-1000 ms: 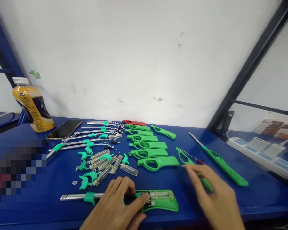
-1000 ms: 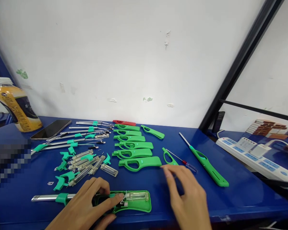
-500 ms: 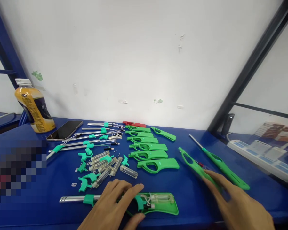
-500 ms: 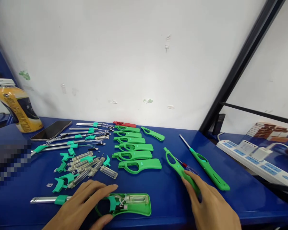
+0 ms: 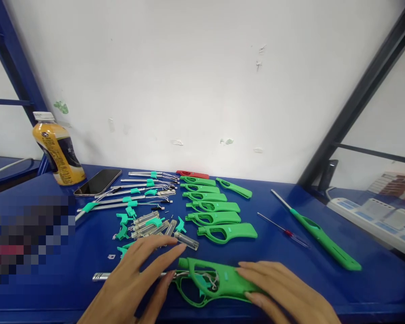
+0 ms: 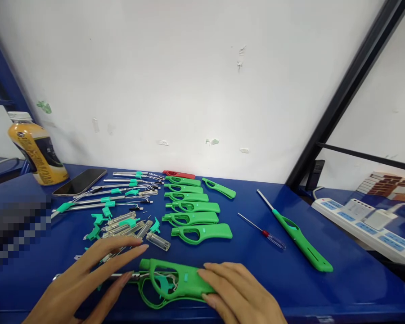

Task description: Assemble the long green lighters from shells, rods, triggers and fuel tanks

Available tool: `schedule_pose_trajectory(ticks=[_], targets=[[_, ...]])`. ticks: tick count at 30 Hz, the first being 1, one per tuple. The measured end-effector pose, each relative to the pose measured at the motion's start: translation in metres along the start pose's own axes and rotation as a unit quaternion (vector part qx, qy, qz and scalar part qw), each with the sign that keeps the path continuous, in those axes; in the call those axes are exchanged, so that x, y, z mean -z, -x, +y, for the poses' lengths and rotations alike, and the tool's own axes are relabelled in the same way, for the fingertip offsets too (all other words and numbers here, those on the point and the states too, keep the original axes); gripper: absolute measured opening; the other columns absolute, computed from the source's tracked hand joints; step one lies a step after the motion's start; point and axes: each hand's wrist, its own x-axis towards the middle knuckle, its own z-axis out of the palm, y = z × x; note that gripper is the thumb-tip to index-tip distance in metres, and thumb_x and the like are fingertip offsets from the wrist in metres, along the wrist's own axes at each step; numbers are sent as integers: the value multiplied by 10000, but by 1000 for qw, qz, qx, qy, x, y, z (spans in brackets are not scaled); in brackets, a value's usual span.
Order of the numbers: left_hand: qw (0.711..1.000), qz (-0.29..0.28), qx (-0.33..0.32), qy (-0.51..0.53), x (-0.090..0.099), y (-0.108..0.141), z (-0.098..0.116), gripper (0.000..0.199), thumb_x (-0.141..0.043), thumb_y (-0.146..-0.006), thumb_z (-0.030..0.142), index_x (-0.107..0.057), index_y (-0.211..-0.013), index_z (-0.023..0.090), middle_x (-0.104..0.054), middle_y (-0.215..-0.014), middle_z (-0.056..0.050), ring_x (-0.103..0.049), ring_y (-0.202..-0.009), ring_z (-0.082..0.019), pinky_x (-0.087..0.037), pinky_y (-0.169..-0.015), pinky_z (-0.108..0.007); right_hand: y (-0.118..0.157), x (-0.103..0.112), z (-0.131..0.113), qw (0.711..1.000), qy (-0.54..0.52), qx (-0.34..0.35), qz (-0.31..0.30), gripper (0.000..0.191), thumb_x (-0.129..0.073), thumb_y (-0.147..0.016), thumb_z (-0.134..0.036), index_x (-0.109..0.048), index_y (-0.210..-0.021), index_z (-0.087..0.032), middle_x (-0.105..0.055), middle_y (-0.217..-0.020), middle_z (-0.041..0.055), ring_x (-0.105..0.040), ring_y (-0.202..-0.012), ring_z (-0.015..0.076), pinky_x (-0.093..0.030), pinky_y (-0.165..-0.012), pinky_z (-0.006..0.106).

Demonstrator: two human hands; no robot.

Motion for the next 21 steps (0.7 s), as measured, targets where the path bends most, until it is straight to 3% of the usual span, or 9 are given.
schedule_pose_trajectory(ticks=[4,8,15,21], targets=[[999,-10,-31,2,-1,6,-8,261,-541,-1120,279,-699,-1328,277,-804,-1206,-1,-748,-1183,-130,-550,-1092,-183,-4,-17,-5,999,14,18,-48,295,-638,-1097,-292,-756,-1363,-239,-822,-1288,25,-811,-1115,179,-625,-1011,195],[999,-25,-40,6,-3,10,-11,254,-531,-1127,277,-699,-1317,289,-823,-1126,25,-779,-1066,-121,-587,-983,-165,-4,-25,-7,998,21,30,-54,306,-580,-1126,-289,-743,-1372,-210,-816,-1298,44,-800,-1135,171,-616,-1026,199],[996,-80,-30,15,-3,20,-16,333,-522,-1132,245,-631,-1439,313,-807,-1208,26,-766,-1119,-132,-581,-960,-190,-1,-23,-5,998,6,22,-53,323,-547,-1138,-287,-732,-1394,-220,-811,-1306,51,-788,-1160,168,-612,-1025,195],[996,-71,-25,39,-4,21,-16,301,-508,-1140,235,-666,-1384,312,-799,-1206,9,-762,-1122,-146,-581,-975,-220,-1,-22,-8,998,-25,1,-63,317,-584,-1123,-280,-734,-1400,-247,-804,-1315,52,-779,-1168,168,-616,-1011,191]])
